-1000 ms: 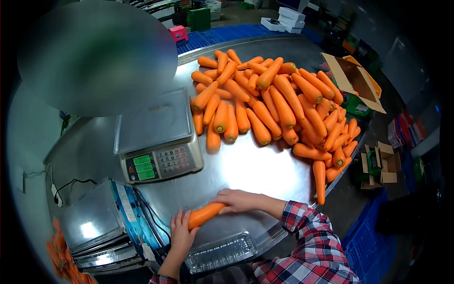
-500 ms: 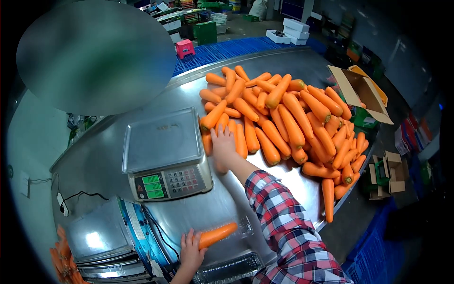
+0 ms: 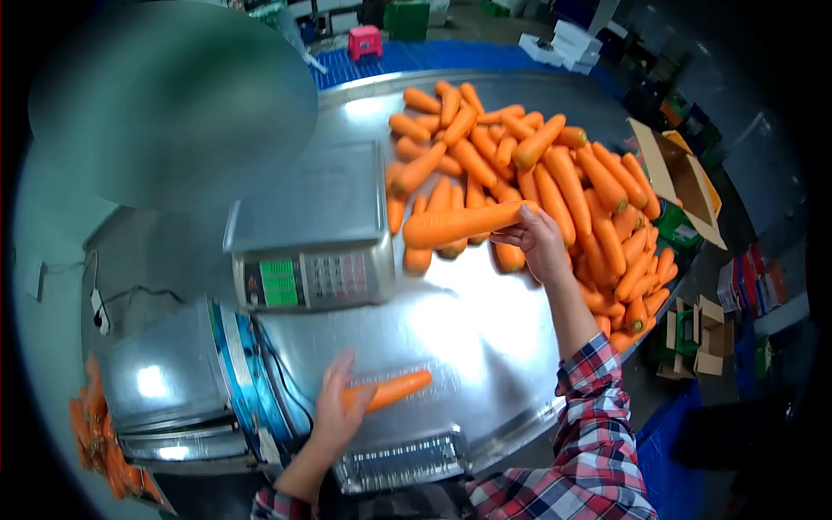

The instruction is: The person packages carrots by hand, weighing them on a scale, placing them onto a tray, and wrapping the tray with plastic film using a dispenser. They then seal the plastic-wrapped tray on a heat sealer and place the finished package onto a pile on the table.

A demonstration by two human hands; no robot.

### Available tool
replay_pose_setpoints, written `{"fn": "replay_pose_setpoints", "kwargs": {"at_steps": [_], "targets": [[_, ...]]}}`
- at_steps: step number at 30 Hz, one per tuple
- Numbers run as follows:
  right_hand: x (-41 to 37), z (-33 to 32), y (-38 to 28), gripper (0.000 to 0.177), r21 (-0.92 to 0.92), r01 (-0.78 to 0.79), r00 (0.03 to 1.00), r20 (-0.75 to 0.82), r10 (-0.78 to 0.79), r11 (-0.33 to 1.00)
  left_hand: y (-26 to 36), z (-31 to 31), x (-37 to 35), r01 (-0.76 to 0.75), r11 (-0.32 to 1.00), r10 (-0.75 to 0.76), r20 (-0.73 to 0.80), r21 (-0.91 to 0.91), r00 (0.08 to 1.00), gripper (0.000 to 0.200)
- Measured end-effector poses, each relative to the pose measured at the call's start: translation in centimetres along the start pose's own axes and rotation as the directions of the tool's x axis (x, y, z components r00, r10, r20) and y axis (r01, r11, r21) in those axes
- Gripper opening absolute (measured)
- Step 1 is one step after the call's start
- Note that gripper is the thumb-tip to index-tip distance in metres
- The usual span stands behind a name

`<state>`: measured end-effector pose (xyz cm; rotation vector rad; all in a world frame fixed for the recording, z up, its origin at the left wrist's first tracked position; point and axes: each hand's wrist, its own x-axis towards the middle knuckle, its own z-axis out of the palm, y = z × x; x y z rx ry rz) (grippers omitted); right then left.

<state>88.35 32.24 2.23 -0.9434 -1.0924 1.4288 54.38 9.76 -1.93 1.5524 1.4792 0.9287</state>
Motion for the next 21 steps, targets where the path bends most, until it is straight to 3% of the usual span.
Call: {"fn": "replay_pose_setpoints", "kwargs": {"at_steps": [1,3,5,7,9,10,13,14,15,17,18,19,21], "targets": [[-1.3,0.0,0.2,0.038,0.021,-0.074,0.996,0.041,0.073,0.997,1.3,0.4,0.6,0.031,0.963,-0.039,-0.024,-0.268,0.999,0.062],[-4.1,2.6,1.2,0.043,0.078,-0.116,0.976,0.194,0.1,0.99,3.7,1.0,1.6,0.136,0.771,-0.129,0.057,-0.622,0.99,0.065],[-6.9,6.6,2.0,0.045,0.083,-0.142,0.929,0.355,0.104,0.986,4.6,1.3,2.3,0.363,0.605,-0.181,0.322,-0.709,0.929,0.059],[-9.2,10.1,3.1,0.044,0.025,-0.292,0.85,0.465,0.248,0.956,5.2,1.9,1.3,0.529,0.459,-0.17,0.514,-0.714,0.841,0.053],[-11.4,12.9,4.3,0.042,-0.045,-0.32,0.856,0.414,0.309,0.946,6.2,2.6,0.2,0.649,0.355,-0.142,0.647,-0.673,0.749,0.047],[-12.0,13.0,5.3,0.043,-0.069,-0.271,0.869,0.411,0.275,0.96,6.0,3.3,-0.8,0.589,0.361,-0.188,0.562,-0.723,0.805,0.038],[-14.9,13.5,6.2,0.053,-0.301,-0.074,0.925,0.336,0.178,0.951,4.2,4.1,-3.0,0.377,0.357,-0.305,0.275,-0.855,0.912,0.038],[-16.3,13.6,5.6,0.061,-0.289,-0.227,0.847,0.414,0.335,0.93,3.7,4.1,-3.3,0.314,0.315,-0.421,0.165,-0.896,0.892,0.04],[-17.6,13.7,5.9,0.065,-0.382,-0.182,0.773,0.514,0.372,0.906,3.5,4.0,-3.3,0.233,0.344,-0.396,0.084,-0.91,0.914,0.041],[-20.0,14.7,6.6,0.069,-0.382,-0.161,0.705,0.6,0.377,0.91,3.4,3.5,-2.3,0.073,0.396,-0.333,-0.069,-0.915,0.94,0.043],[-20.0,15.0,6.4,0.071,-0.239,-0.32,0.709,0.581,0.399,0.917,3.0,3.0,-2.0,0.101,0.516,-0.243,-0.032,-0.85,0.97,0.042],[-19.3,14.1,6.1,0.069,-0.369,-0.106,0.763,0.566,0.313,0.924,2.6,2.2,-1.7,0.198,0.706,-0.221,0.054,-0.68,0.974,0.041],[-17.5,11.4,7.1,0.064,-0.398,0.108,0.849,0.513,0.123,0.911,1.5,0.0,-1.3,0.283,0.938,-0.237,0.222,-0.2,0.946,0.041]]}}
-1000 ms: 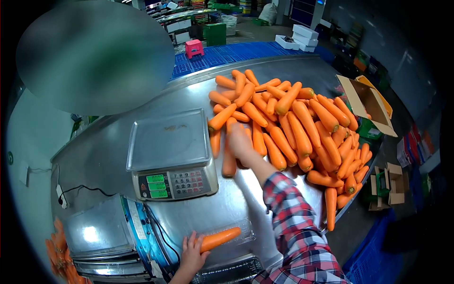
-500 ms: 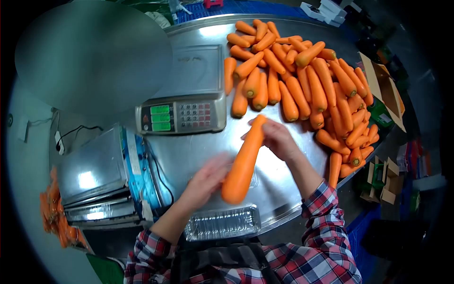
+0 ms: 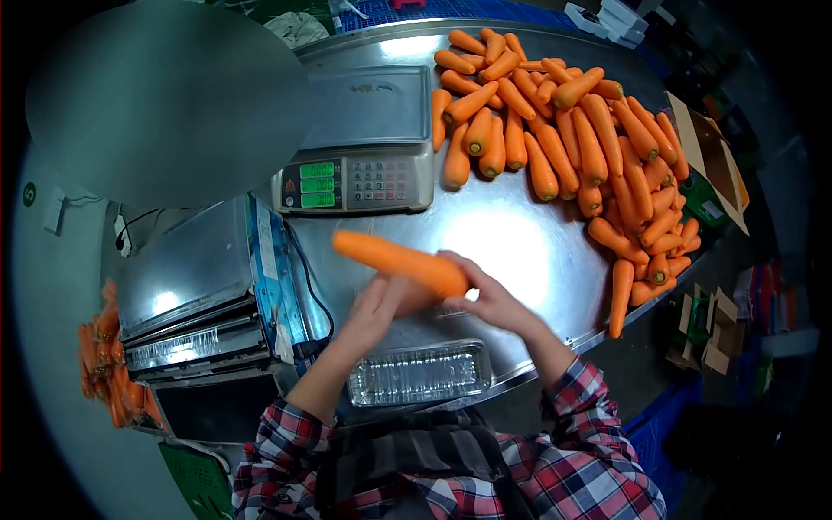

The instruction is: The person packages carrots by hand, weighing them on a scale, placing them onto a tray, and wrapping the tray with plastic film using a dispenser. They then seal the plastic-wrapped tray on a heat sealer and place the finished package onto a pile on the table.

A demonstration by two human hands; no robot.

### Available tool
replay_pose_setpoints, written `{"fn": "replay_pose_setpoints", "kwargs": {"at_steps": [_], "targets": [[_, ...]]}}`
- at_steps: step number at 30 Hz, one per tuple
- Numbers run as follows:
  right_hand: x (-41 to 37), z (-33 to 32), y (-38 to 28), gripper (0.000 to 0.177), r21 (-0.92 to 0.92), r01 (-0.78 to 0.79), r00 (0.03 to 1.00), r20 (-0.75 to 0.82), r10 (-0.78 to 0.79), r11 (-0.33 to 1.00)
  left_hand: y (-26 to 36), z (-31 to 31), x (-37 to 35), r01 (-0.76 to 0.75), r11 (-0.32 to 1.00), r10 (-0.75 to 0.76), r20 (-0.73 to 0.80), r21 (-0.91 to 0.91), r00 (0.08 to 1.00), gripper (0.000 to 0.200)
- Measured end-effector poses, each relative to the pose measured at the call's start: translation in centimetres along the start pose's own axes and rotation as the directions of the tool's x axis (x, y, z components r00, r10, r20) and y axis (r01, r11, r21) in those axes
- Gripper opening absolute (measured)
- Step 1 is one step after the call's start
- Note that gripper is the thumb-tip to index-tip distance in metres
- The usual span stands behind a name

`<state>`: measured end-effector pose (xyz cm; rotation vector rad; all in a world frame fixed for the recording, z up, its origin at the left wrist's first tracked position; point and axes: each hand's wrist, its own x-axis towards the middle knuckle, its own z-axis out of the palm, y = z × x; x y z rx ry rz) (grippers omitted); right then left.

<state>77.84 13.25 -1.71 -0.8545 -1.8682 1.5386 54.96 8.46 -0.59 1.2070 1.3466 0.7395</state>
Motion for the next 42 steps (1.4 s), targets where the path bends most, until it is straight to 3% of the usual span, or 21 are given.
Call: {"fn": "replay_pose_setpoints", "kwargs": {"at_steps": [1,4,6,7,10,11,14,18,19,20,25,29,32,35,38,39,42], "targets": [[0.1,-2.0,0.5,0.063,-0.156,0.015,1.0,0.005,-0.014,0.988,-1.3,-0.7,0.5,-0.122,0.923,0.126,0.014,0.365,0.992,0.038],[-0.2,-4.5,1.4,0.062,-0.449,-0.043,0.997,0.038,0.067,0.893,-6.4,-0.2,-0.5,-0.1,0.526,0.244,-0.037,0.845,0.969,0.044],[-0.5,-4.8,2.0,0.063,-0.553,-0.097,0.98,0.093,0.177,0.828,-6.5,-0.2,-1.3,-0.092,0.615,0.215,-0.054,0.783,0.975,0.047],[-0.5,-4.7,2.3,0.062,-0.511,-0.144,0.968,0.104,0.228,0.847,-6.3,-0.1,-1.5,-0.088,0.658,0.197,-0.057,0.748,0.979,0.049],[-0.3,-3.5,1.5,0.062,-0.652,-0.171,0.946,0.1,0.307,0.739,-7.0,-0.7,-1.9,-0.148,0.626,0.235,-0.004,0.765,0.972,0.057],[-0.3,-3.0,1.9,0.061,-0.665,-0.162,0.958,0.071,0.277,0.729,-7.0,-0.9,-2.1,-0.15,0.647,0.227,-0.001,0.747,0.974,0.058],[-0.7,-1.7,3.6,0.048,-0.715,0.099,0.993,0.022,-0.119,0.692,-6.9,-1.4,-2.7,-0.129,0.724,0.188,-0.014,0.678,0.982,0.06],[-1.6,-1.9,4.6,0.056,-0.505,-0.119,0.988,0.028,0.154,0.855,-7.1,-2.3,-2.9,-0.083,0.796,0.154,-0.068,0.599,0.986,0.061],[-1.7,-1.7,5.2,0.056,-0.25,-0.221,0.975,-0.096,0.203,0.943,-7.0,-2.1,-2.9,-0.053,0.808,0.127,-0.086,0.587,0.988,0.06],[-2.2,-2.5,5.4,0.054,-0.415,-0.188,0.98,-0.138,0.143,0.89,-6.9,-2.1,-2.8,-0.025,0.82,0.103,-0.104,0.572,0.989,0.06],[-3.4,-1.7,5.8,0.046,-0.533,-0.176,0.981,-0.165,0.102,0.827,-7.2,-3.0,-2.0,-0.19,0.621,0.276,0.014,0.761,0.961,0.059],[-3.0,-0.9,6.2,0.047,-0.724,-0.048,0.99,-0.124,-0.061,0.688,-6.6,-5.0,-0.7,-0.215,0.598,0.113,0.185,0.772,0.976,0.054],[-2.8,-0.1,7.6,0.048,-0.718,-0.049,0.984,-0.155,-0.09,0.694,-4.8,-4.9,-0.3,-0.151,0.59,-0.016,0.198,0.793,0.98,0.059],[-2.8,-0.1,7.0,0.049,-0.611,-0.091,0.963,-0.255,-0.087,0.786,-3.5,-3.0,-2.1,-0.105,0.559,0.087,0.068,0.823,0.994,0.06],[-3.3,-0.4,7.1,0.049,-0.487,-0.152,0.972,-0.233,0.04,0.86,-6.6,-2.6,-2.2,-0.255,0.519,0.292,0.111,0.816,0.95,0.059],[-3.4,-0.2,7.6,0.049,-0.511,-0.149,0.967,-0.254,0.017,0.846,-6.5,-2.9,-2.1,-0.287,0.567,0.34,0.099,0.772,0.935,0.054],[-2.9,-0.3,8.2,0.048,-0.659,-0.116,0.966,-0.25,-0.071,0.743,-5.7,-4.0,-1.1,-0.23,0.632,0.173,0.155,0.74,0.973,0.051]]}}
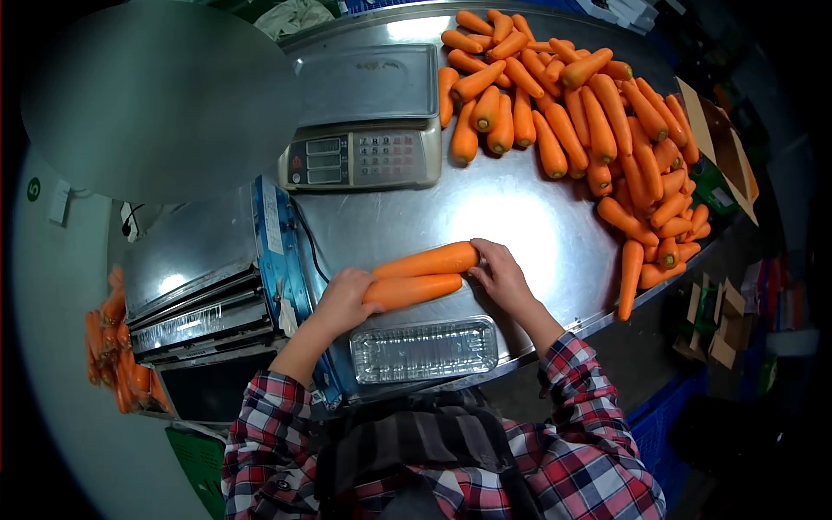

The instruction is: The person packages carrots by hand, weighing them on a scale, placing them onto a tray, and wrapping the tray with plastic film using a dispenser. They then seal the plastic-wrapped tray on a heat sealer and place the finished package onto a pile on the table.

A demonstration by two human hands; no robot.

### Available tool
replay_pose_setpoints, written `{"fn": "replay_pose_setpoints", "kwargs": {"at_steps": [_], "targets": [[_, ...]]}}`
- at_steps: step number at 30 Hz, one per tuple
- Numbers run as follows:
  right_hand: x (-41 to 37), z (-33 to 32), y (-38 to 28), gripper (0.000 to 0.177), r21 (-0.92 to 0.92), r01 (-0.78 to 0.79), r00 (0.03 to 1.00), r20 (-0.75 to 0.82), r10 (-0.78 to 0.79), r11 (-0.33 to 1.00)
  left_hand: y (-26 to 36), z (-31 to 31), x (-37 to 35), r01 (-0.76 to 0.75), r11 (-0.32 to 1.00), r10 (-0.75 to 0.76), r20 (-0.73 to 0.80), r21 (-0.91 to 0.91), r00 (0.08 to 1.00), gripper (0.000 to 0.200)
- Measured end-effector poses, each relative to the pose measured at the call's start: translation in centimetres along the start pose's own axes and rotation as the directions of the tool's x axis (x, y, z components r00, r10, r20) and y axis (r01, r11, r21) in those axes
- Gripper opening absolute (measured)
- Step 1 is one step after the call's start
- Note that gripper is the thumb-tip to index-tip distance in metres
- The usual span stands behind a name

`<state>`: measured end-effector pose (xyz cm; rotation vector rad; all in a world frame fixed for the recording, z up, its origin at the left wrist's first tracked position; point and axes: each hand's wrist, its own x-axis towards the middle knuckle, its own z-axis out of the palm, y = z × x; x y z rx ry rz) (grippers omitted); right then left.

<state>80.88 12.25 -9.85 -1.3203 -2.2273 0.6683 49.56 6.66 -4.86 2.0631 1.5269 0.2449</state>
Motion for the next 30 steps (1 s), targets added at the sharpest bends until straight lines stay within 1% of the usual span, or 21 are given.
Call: {"fn": "replay_pose_setpoints", "kwargs": {"at_steps": [1,3,4,6,7,8,9,10,13,14,16,17,20,22,23,24,26,27,28,29,30], "targets": [[0.1,0.0,-0.1,0.047,-0.009,0.003,1.0,-0.013,-0.003,1.0,-0.2,0.0,0.1,-0.028,0.999,0.028,-0.017,0.02,0.999,0.044],[0.0,0.0,-0.4,0.046,-0.024,0.013,0.999,-0.044,-0.014,1.0,-0.5,-0.3,0.2,-0.035,0.999,0.033,0.03,0.042,0.999,0.046],[-0.1,0.1,-0.4,0.045,0.075,-0.069,0.995,-0.069,0.075,0.995,-0.6,-0.4,0.4,-0.037,0.998,0.034,0.053,0.056,0.998,0.047],[-0.2,0.1,0.0,0.044,0.277,-0.22,0.964,-0.089,0.252,0.935,-0.4,0.4,-0.5,0.052,0.997,-0.043,-0.154,0.05,0.987,0.052],[-0.1,0.4,0.6,0.042,0.334,-0.316,0.927,-0.089,0.364,0.888,-0.1,0.7,-0.7,0.094,0.995,-0.081,-0.252,0.038,0.964,0.055],[0.1,0.3,1.4,0.038,0.358,-0.398,0.912,0.051,0.408,0.845,-0.1,0.7,-0.5,0.218,0.976,-0.219,-0.155,-0.019,0.963,0.057],[0.6,-0.5,1.4,0.034,0.369,-0.485,0.874,0.196,0.444,0.793,0.7,-0.1,-0.2,0.346,0.936,-0.349,-0.043,-0.064,0.936,0.06],[0.9,-1.0,1.4,0.032,0.363,-0.569,0.818,0.336,0.466,0.737,1.3,-0.6,0.0,0.47,0.878,-0.465,0.074,-0.093,0.882,0.063],[1.9,-1.1,1.6,0.021,0.302,-0.656,0.734,0.468,0.491,0.692,-0.5,0.1,1.3,0.416,0.903,-0.399,0.155,-0.103,0.904,0.063],[1.8,-1.2,1.7,0.018,0.322,-0.663,0.734,0.457,0.503,0.676,-0.8,0.5,1.6,0.453,0.858,-0.419,0.178,-0.242,0.89,0.063],[1.5,-1.4,1.7,0.014,0.359,-0.677,0.73,0.436,0.526,0.643,-1.0,1.0,2.1,0.502,0.705,-0.448,0.234,-0.501,0.863,0.063],[1.2,-1.6,1.8,0.013,0.397,-0.672,0.739,0.408,0.536,0.624,-0.9,1.4,2.2,0.452,0.705,-0.444,0.156,-0.546,0.882,0.056],[-0.5,-3.3,1.7,0.012,0.508,-0.632,0.766,0.298,0.569,0.585,-0.2,2.5,3.2,0.362,0.729,-0.401,0.067,-0.58,0.914,0.047],[-1.4,-5.6,0.0,0.016,0.588,-0.573,0.792,0.217,0.571,0.571,1.8,1.1,3.0,0.273,0.751,-0.35,-0.012,-0.601,0.937,0.042],[-1.7,-7.1,-1.7,0.016,0.577,-0.568,0.79,0.179,0.587,0.588,2.9,-0.3,2.3,0.23,0.76,-0.328,-0.054,-0.607,0.943,0.039],[-1.7,-8.1,-3.2,0.016,0.59,-0.528,0.804,0.116,0.583,0.611,3.9,-1.9,1.4,0.183,0.758,-0.307,-0.096,-0.626,0.947,0.038],[-1.1,-9.6,-6.3,0.012,0.62,-0.431,0.854,0.045,0.519,0.655,4.8,-6.2,-1.1,0.103,0.758,-0.294,-0.196,-0.644,0.936,0.036],[-0.3,-10.3,-9.0,0.011,0.66,-0.379,0.875,0.028,0.483,0.649,4.4,-8.2,-2.5,0.077,0.766,-0.286,-0.231,-0.638,0.93,0.036],[0.7,-10.1,-11.7,0.011,0.66,-0.326,0.902,0.002,0.431,0.677,3.6,-10.4,-4.2,0.053,0.776,-0.284,-0.273,-0.628,0.919,0.036],[1.9,-9.8,-14.4,0.012,0.672,-0.318,0.915,0.033,0.402,0.669,2.1,-12.4,-6.0,0.029,0.787,-0.283,-0.319,-0.617,0.905,0.035],[3.3,-8.8,-16.9,0.013,0.681,-0.309,0.926,0.058,0.372,0.663,0.1,-14.3,-8.2,0.053,0.751,-0.342,-0.318,-0.658,0.884,0.034]]}}
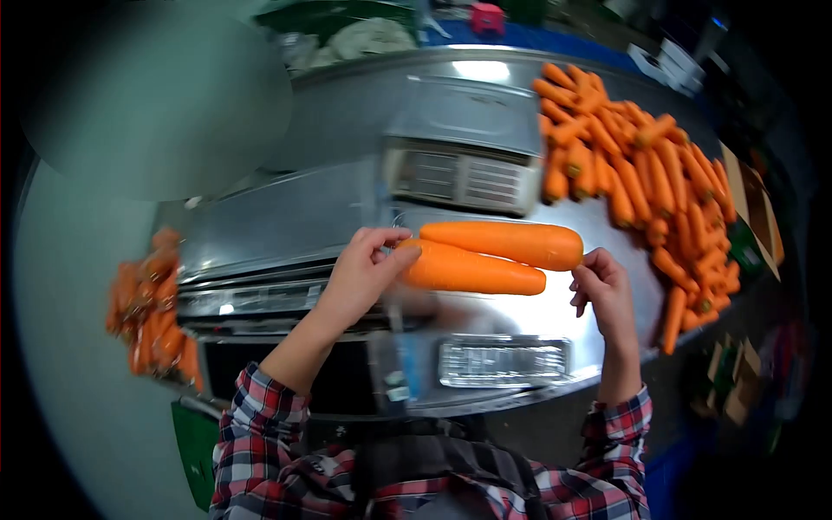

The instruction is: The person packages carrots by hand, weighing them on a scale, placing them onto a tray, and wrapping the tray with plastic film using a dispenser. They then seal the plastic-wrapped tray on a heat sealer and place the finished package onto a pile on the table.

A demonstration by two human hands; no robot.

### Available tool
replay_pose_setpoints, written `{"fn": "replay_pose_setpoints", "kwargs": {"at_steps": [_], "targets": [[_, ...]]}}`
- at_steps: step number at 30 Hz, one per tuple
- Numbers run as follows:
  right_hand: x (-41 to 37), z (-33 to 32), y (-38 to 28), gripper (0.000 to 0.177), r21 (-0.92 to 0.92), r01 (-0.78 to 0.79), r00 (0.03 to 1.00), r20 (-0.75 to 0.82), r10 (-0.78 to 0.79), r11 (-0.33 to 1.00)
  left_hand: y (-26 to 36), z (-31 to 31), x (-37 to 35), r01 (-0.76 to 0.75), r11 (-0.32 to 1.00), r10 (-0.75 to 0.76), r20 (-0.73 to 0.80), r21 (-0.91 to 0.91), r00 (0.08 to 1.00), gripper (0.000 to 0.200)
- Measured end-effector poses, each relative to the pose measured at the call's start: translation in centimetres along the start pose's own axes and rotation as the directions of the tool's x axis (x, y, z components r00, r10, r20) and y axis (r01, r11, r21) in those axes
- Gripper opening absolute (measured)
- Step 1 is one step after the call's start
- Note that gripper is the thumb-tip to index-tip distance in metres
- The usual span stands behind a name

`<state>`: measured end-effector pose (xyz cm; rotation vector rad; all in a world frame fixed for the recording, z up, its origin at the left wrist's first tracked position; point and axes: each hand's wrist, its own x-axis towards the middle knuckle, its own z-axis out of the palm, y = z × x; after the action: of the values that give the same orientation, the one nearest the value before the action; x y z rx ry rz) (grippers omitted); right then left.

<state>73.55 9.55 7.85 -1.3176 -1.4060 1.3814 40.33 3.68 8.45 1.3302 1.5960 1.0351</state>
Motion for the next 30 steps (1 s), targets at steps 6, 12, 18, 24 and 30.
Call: {"fn": "replay_pose_setpoints", "kwargs": {"at_steps": [6,12,18,24,30], "targets": [[4.2,22.5,-4.7,0.013,-0.286,0.104,0.97,0.243,-0.033,0.953,-6.1,-20.4,-3.1,0.022,0.992,-0.049,-0.22,-0.123,0.974,0.037],[8.8,37.0,-3.4,0.024,-0.621,0.395,0.897,0.42,-0.138,0.677,-15.7,-31.8,-2.9,0.122,0.993,-0.117,-0.291,-0.001,0.95,0.039],[9.3,38.8,-5.0,0.058,-0.551,0.585,0.797,0.527,-0.296,0.595,-18.8,-34.4,-3.3,-0.042,0.992,0.069,-0.225,0.122,0.972,0.037],[6.6,39.6,-6.7,0.06,-0.603,0.767,0.64,0.694,-0.33,0.22,-18.6,-34.4,-4.1,-0.026,0.999,0.02,-0.194,-0.028,0.981,0.038],[5.0,38.2,-5.7,0.042,-0.6,0.594,0.804,0.418,-0.423,0.536,-19.4,-34.4,-4.4,-0.015,0.988,-0.013,-0.183,-0.151,0.983,0.039]]}}
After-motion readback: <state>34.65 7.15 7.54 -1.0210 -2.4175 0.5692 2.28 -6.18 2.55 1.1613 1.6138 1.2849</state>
